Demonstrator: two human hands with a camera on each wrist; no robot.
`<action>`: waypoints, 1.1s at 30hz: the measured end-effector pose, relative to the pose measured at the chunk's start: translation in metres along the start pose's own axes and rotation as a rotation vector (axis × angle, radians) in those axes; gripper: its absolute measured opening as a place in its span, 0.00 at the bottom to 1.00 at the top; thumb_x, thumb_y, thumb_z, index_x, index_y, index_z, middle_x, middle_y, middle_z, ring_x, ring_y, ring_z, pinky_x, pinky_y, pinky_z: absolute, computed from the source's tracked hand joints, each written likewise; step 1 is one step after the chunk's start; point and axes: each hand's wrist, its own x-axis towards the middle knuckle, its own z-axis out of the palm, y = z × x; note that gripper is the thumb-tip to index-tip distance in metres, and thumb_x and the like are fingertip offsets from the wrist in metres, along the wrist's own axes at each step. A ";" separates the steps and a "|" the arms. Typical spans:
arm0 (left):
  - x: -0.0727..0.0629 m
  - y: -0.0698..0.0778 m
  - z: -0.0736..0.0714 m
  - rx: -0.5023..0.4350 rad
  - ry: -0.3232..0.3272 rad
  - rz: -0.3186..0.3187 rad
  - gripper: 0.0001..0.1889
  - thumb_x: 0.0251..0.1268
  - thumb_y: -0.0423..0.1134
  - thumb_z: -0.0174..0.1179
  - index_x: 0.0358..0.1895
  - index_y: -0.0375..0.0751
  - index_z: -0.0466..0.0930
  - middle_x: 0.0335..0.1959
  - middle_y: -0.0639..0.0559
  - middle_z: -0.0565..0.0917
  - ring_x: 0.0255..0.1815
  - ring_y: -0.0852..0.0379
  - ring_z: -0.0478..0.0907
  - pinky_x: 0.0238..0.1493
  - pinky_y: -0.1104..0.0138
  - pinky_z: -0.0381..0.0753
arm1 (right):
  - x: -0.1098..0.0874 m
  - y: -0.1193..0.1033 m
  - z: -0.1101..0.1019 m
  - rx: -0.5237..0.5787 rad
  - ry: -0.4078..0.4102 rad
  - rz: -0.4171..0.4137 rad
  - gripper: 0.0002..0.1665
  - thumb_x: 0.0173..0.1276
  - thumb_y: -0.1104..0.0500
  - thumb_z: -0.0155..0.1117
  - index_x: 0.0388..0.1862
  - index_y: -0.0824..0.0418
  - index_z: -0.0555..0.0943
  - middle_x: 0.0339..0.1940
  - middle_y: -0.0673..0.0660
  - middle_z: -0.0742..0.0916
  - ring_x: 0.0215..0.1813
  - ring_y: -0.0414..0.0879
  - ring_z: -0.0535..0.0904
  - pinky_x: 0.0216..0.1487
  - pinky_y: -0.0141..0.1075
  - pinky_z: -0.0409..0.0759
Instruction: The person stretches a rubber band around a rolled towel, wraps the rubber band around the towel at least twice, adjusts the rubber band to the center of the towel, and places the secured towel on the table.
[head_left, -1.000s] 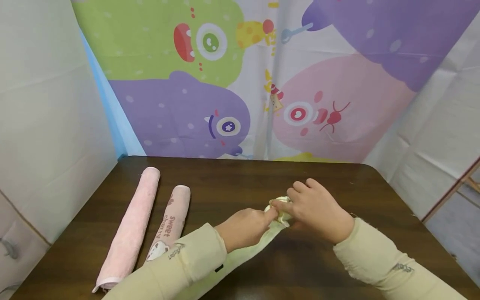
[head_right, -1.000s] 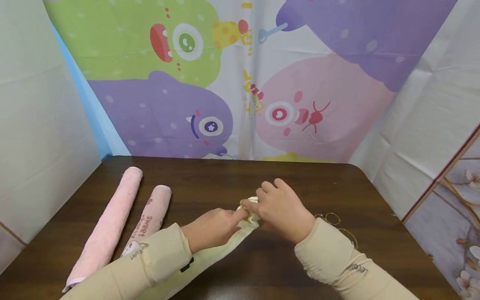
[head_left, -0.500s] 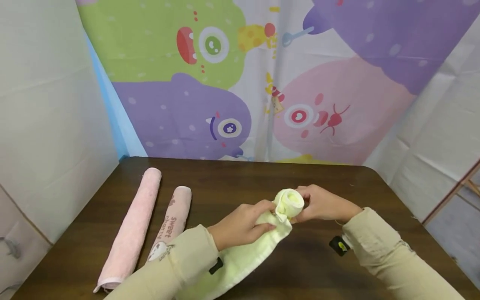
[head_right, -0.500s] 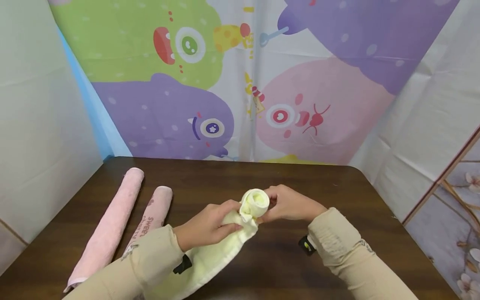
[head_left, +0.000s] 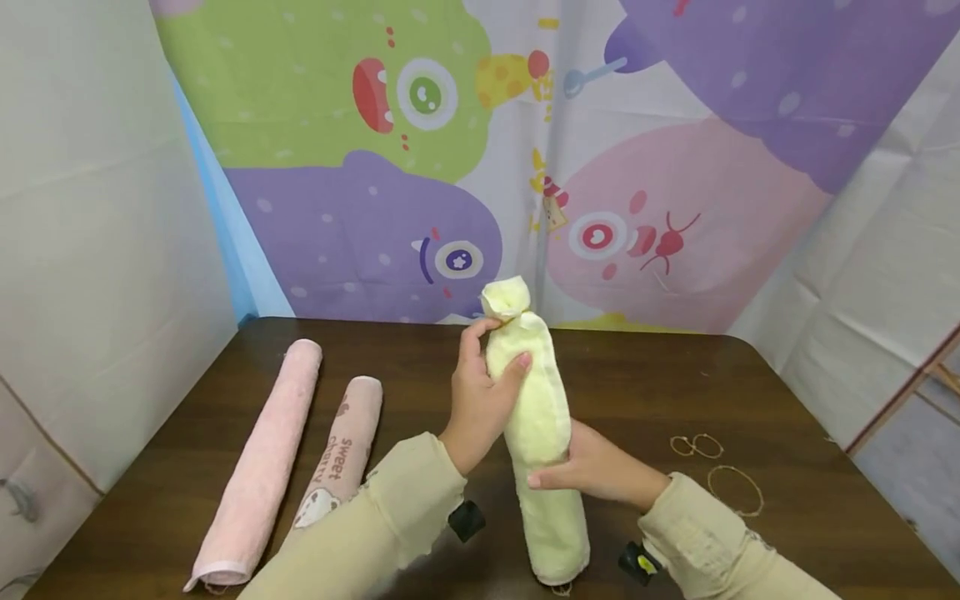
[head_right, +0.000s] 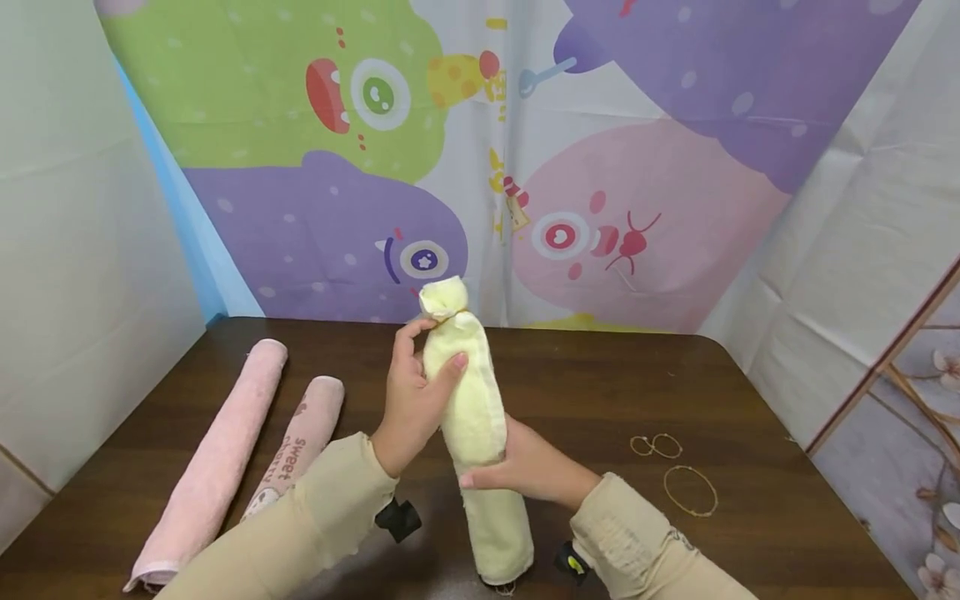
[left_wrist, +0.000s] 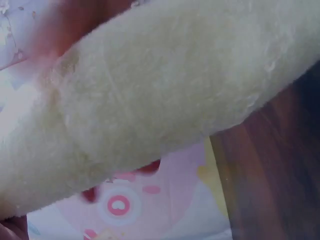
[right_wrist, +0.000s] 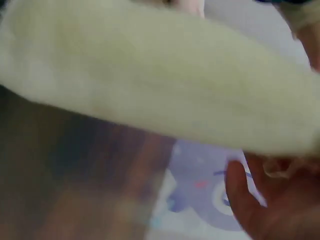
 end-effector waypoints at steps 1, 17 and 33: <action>0.000 0.000 0.001 -0.033 0.002 0.000 0.23 0.63 0.26 0.58 0.58 0.34 0.60 0.42 0.27 0.80 0.40 0.38 0.81 0.38 0.57 0.82 | 0.000 0.002 0.003 0.013 0.031 0.026 0.35 0.60 0.60 0.67 0.59 0.79 0.65 0.46 0.65 0.82 0.45 0.52 0.80 0.45 0.42 0.80; 0.006 -0.018 -0.053 -0.023 -0.285 0.212 0.35 0.42 0.14 0.66 0.59 0.22 0.65 0.46 0.29 0.76 0.39 0.64 0.75 0.35 0.72 0.79 | -0.025 0.014 -0.038 -0.321 0.034 0.021 0.24 0.44 0.70 0.63 0.45 0.70 0.78 0.31 0.52 0.82 0.29 0.41 0.72 0.29 0.34 0.72; 0.002 -0.010 -0.072 0.186 -0.375 0.413 0.10 0.47 0.20 0.68 0.34 0.31 0.81 0.29 0.43 0.83 0.30 0.60 0.76 0.28 0.67 0.77 | -0.022 0.013 -0.030 -0.508 0.028 -0.070 0.30 0.63 0.54 0.67 0.60 0.67 0.73 0.43 0.54 0.82 0.39 0.43 0.76 0.38 0.36 0.76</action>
